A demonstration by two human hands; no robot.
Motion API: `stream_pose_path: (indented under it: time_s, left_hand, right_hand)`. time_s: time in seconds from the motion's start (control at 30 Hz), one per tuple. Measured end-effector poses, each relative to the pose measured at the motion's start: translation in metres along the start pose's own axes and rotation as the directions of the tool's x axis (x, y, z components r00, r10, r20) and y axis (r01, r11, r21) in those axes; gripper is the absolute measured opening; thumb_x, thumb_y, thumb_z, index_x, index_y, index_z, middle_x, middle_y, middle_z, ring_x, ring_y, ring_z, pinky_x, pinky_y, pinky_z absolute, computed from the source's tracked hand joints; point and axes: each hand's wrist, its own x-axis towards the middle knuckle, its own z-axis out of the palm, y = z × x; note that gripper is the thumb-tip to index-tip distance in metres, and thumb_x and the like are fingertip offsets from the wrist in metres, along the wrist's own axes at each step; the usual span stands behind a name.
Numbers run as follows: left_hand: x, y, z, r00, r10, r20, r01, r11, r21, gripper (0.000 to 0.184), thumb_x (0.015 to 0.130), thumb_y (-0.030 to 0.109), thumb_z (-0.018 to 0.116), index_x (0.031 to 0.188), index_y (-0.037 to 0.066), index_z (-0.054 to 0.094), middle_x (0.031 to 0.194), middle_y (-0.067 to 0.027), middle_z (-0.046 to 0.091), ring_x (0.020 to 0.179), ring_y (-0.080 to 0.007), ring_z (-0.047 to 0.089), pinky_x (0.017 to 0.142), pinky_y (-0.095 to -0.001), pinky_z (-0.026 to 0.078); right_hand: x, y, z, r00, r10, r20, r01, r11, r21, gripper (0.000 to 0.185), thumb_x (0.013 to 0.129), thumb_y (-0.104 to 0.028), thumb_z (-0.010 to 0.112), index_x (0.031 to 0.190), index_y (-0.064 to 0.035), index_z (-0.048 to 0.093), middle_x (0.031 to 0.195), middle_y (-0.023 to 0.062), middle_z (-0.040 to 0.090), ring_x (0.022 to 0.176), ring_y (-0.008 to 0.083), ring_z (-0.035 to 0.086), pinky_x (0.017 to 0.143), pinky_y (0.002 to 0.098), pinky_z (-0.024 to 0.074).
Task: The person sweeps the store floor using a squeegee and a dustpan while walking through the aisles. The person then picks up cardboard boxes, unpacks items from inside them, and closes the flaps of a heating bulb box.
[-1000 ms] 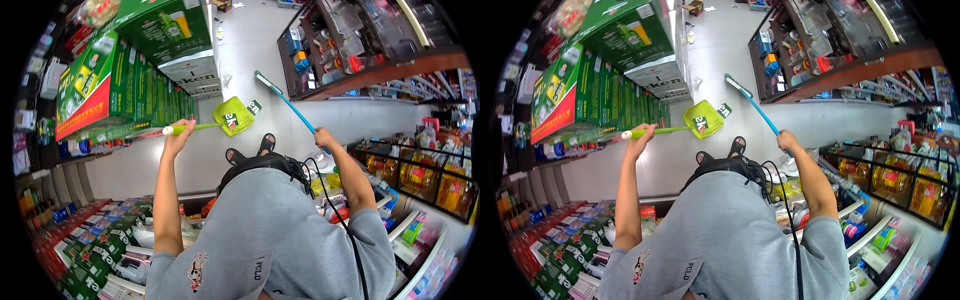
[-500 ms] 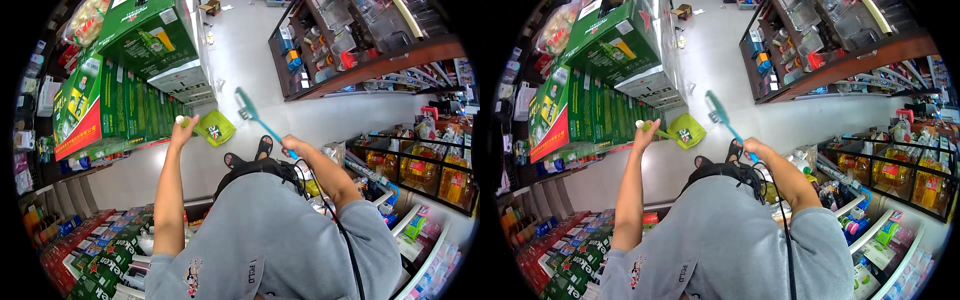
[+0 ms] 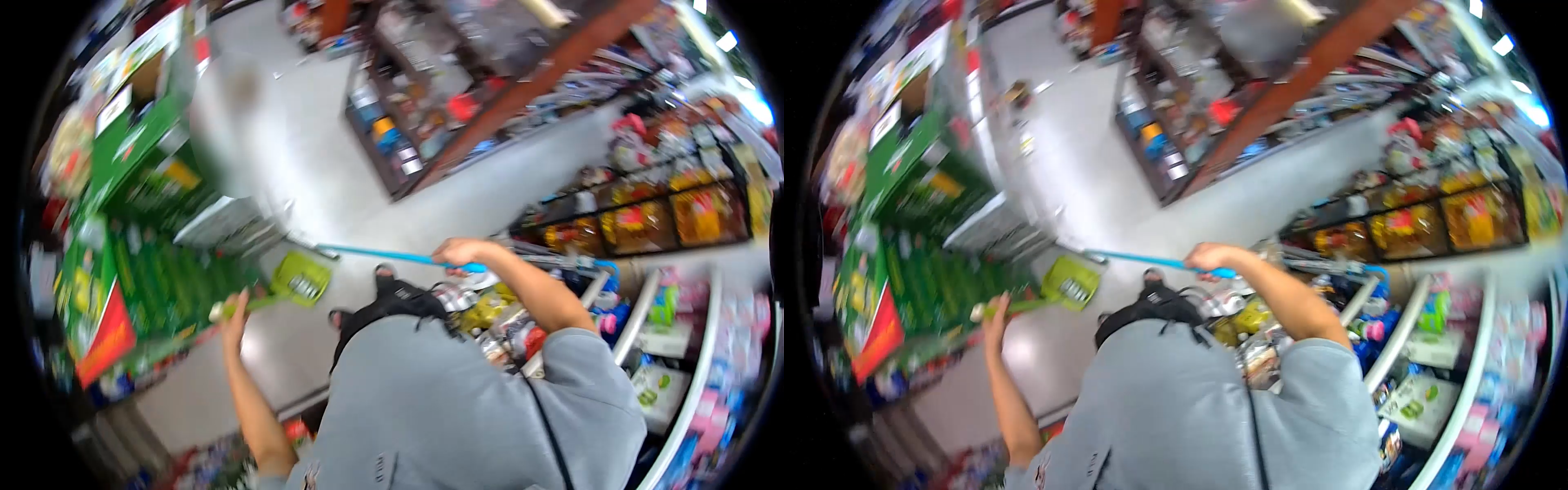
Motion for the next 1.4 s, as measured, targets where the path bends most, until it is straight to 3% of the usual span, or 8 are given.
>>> stream_pose_path:
  time_s: [0.33, 0.5, 0.6, 0.8, 0.9, 1.0, 1.13, 1.4]
  left_hand:
    - [-0.014, 0.014, -0.004, 0.983, -0.177, -0.058, 0.175, 0.984, -0.026, 0.028, 0.091, 0.034, 0.058, 0.081, 0.009, 0.056, 0.112, -0.0085, 0.063, 0.082, -0.0087, 0.053, 0.069, -0.0209, 0.043]
    - [-0.008, 0.010, 0.016, 0.997, -0.081, -0.003, 0.080, 0.991, 0.103, 0.027, 0.093, 0.032, 0.056, 0.090, 0.005, 0.059, 0.085, 0.0024, 0.054, 0.074, -0.0060, 0.044, 0.065, -0.0207, 0.038]
    - [-0.005, 0.000, 0.026, 0.989, -0.125, -0.078, 0.132, 0.986, 0.097, 0.021, 0.088, 0.023, 0.061, 0.085, 0.002, 0.058, 0.114, -0.0167, 0.062, 0.105, -0.0210, 0.055, 0.094, -0.0343, 0.039]
    - [-0.003, 0.033, 0.034, 0.950, -0.283, -0.131, 0.287, 0.958, 0.013, 0.026, 0.085, 0.028, 0.066, 0.087, 0.004, 0.057, 0.124, -0.0171, 0.057, 0.109, -0.0231, 0.053, 0.096, -0.0351, 0.037]
    - [0.000, 0.040, 0.034, 0.958, -0.278, -0.070, 0.281, 0.959, 0.026, 0.030, 0.083, 0.032, 0.067, 0.088, 0.005, 0.056, 0.128, -0.0182, 0.053, 0.111, -0.0224, 0.051, 0.096, -0.0339, 0.036]
    - [-0.004, 0.046, 0.034, 0.973, -0.225, -0.051, 0.230, 0.965, 0.124, 0.028, 0.089, 0.031, 0.061, 0.087, 0.005, 0.051, 0.126, -0.0130, 0.053, 0.076, -0.0074, 0.046, 0.069, -0.0229, 0.040]
    - [-0.001, 0.046, 0.032, 0.961, -0.268, -0.062, 0.273, 0.958, 0.091, 0.027, 0.087, 0.030, 0.062, 0.086, 0.005, 0.053, 0.126, -0.0166, 0.055, 0.106, -0.0198, 0.052, 0.092, -0.0310, 0.038]
    - [0.013, 0.047, 0.031, 0.991, -0.133, -0.008, 0.132, 0.983, 0.127, 0.031, 0.091, 0.033, 0.059, 0.082, 0.003, 0.056, 0.087, -0.0015, 0.058, 0.070, -0.0067, 0.040, 0.065, -0.0222, 0.035]
  right_hand:
    - [0.054, -0.054, -0.078, 0.968, -0.069, -0.241, 0.023, 0.981, -0.191, 0.029, 0.093, -0.023, 0.042, 0.100, -0.0005, 0.058, 0.061, 0.0095, 0.055, 0.044, 0.0176, 0.052, 0.040, 0.0335, 0.0450]
    - [0.137, -0.123, -0.130, 0.883, -0.184, -0.432, 0.046, 0.950, -0.310, 0.037, 0.092, -0.024, 0.043, 0.089, 0.0075, 0.062, 0.070, 0.0189, 0.065, 0.058, 0.0274, 0.066, 0.054, 0.0403, 0.0532]
    - [0.197, -0.167, -0.167, 0.856, -0.202, -0.475, 0.030, 0.938, -0.345, 0.029, 0.087, -0.014, 0.043, 0.095, 0.0052, 0.064, 0.078, 0.0216, 0.067, 0.065, 0.0310, 0.068, 0.063, 0.0412, 0.0552]
    - [0.311, -0.240, -0.212, 0.798, -0.192, -0.571, -0.063, 0.916, -0.396, 0.032, 0.088, -0.014, 0.043, 0.113, -0.0018, 0.059, 0.114, 0.0228, 0.060, 0.107, 0.0351, 0.059, 0.090, 0.0451, 0.0475]
    - [0.374, -0.239, -0.210, 0.757, -0.123, -0.642, -0.083, 0.956, -0.281, 0.030, 0.087, -0.013, 0.045, 0.108, -0.0003, 0.063, 0.106, 0.0211, 0.064, 0.096, 0.0361, 0.063, 0.082, 0.0445, 0.0513]
    - [0.366, -0.213, -0.189, 0.847, 0.163, -0.505, -0.231, 0.970, -0.074, 0.036, 0.086, -0.015, 0.048, 0.118, -0.0042, 0.057, 0.117, 0.0213, 0.059, 0.109, 0.0363, 0.057, 0.091, 0.0452, 0.0466]
    - [0.345, -0.130, -0.148, 0.779, 0.187, -0.598, -0.310, 0.945, -0.108, 0.038, 0.088, -0.021, 0.044, 0.125, -0.0115, 0.049, 0.116, 0.0211, 0.059, 0.108, 0.0375, 0.057, 0.090, 0.0477, 0.0466]
    - [0.261, 0.040, -0.022, 0.765, 0.216, -0.607, -0.350, 0.930, -0.110, 0.033, 0.092, -0.024, 0.040, 0.119, -0.0087, 0.049, 0.101, 0.0241, 0.063, 0.081, 0.0362, 0.066, 0.065, 0.0447, 0.0551]
